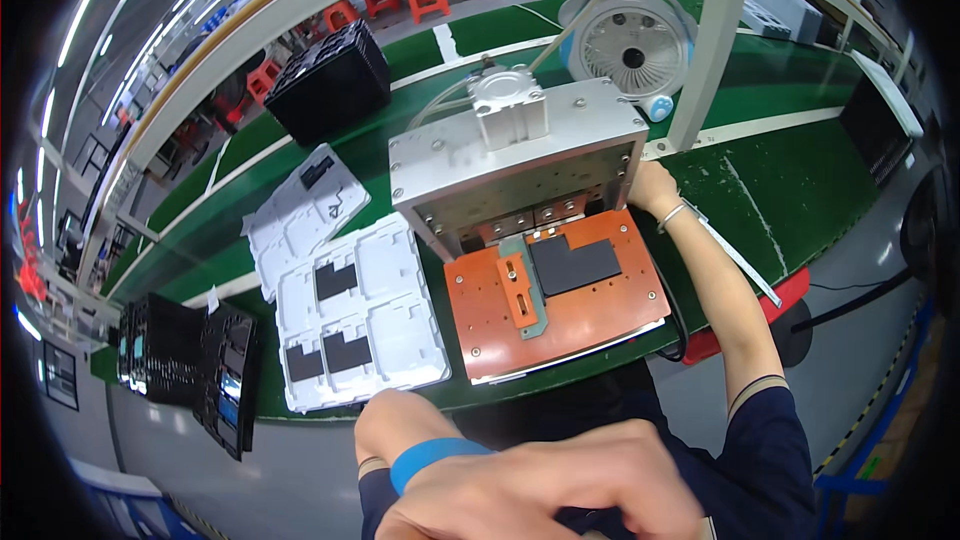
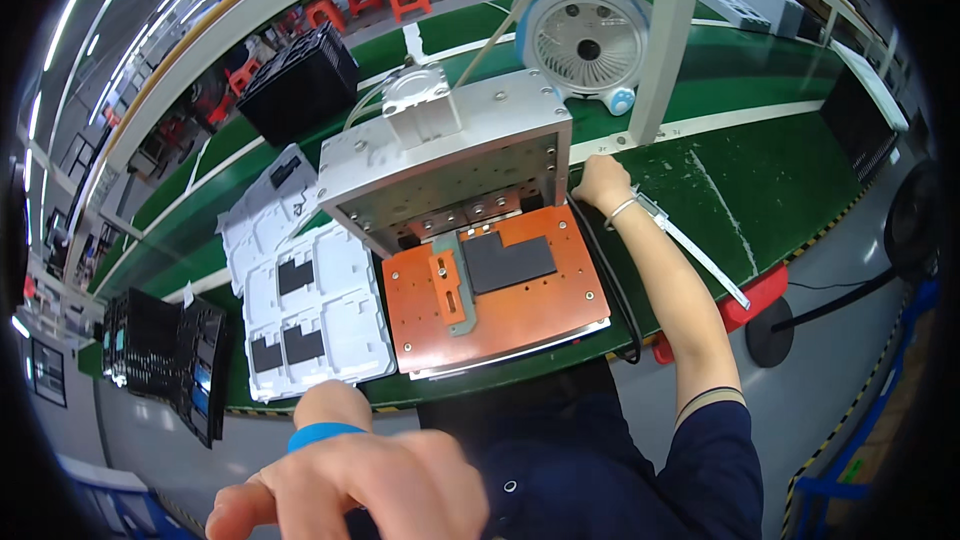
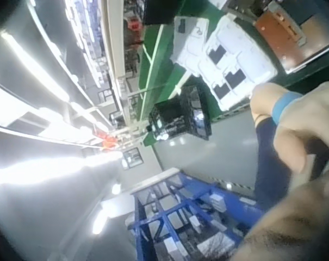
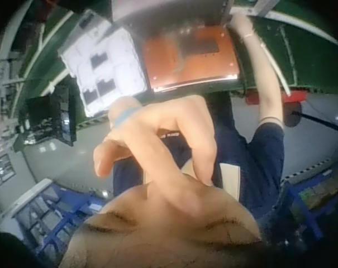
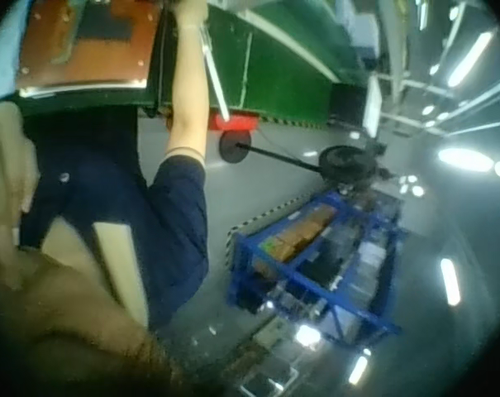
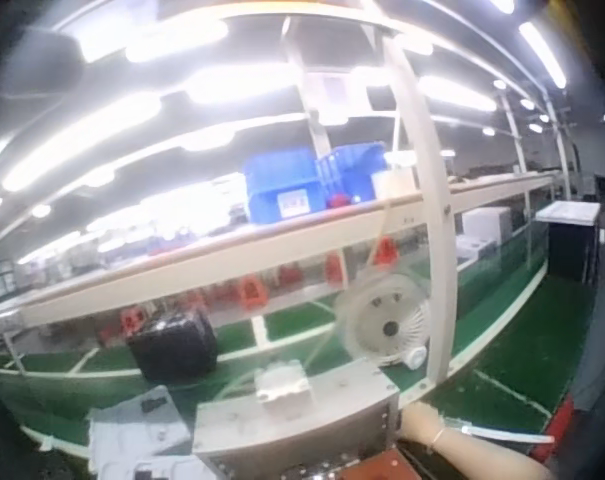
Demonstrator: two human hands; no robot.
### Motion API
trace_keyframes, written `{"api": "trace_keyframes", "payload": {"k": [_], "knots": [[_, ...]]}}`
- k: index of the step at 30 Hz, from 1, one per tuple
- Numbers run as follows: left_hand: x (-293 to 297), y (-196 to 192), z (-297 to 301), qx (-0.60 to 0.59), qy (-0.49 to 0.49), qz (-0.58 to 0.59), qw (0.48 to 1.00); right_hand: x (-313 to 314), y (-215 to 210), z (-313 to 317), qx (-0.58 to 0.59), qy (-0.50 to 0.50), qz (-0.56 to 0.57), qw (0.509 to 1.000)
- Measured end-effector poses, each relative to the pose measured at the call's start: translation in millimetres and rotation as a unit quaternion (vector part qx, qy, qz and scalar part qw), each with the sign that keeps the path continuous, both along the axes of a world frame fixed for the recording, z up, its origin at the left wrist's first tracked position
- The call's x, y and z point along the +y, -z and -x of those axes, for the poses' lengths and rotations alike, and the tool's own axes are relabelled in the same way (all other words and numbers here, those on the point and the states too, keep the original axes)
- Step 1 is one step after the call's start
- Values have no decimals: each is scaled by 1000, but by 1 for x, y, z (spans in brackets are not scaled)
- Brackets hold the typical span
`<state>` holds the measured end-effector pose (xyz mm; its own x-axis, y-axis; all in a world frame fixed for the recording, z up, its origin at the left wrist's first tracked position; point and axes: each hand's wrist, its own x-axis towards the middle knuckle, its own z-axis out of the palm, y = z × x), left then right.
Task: The person organizes plastic trays containing batteries on the table, places a battery into a machine fixture, and adjusts the fixture using an allen wrench.
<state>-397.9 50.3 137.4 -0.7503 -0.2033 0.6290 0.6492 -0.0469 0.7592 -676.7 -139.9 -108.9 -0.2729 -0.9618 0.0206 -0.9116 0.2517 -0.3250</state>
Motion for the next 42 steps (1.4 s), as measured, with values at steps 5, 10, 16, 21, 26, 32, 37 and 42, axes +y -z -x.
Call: {"api": "trace_keyframes", "payload": {"k": [5,10,16,21,26,32,37,42], "knots": [[18,22,17,209,101,-30,972,13,-19,-10,-142,-27,-42,989],[7,8,-5,40,124,-94,987,-2,6,-11,-32,12,43,998],[9,19,-20,-2,144,-91,985,-17,12,-1,-10,-5,75,997],[11,21,-31,26,127,-133,983,0,-37,28,-184,16,6,983],[-11,61,-55,25,29,4,999,86,-123,33,-308,6,300,903],[2,141,-60,8,-292,-10,956,164,-186,-49,-490,-184,439,730],[16,163,-65,-48,-329,-45,942,134,-172,-119,-581,-297,283,703],[30,178,-90,-118,-424,-44,897,113,-164,-134,-547,-355,174,738]]}}
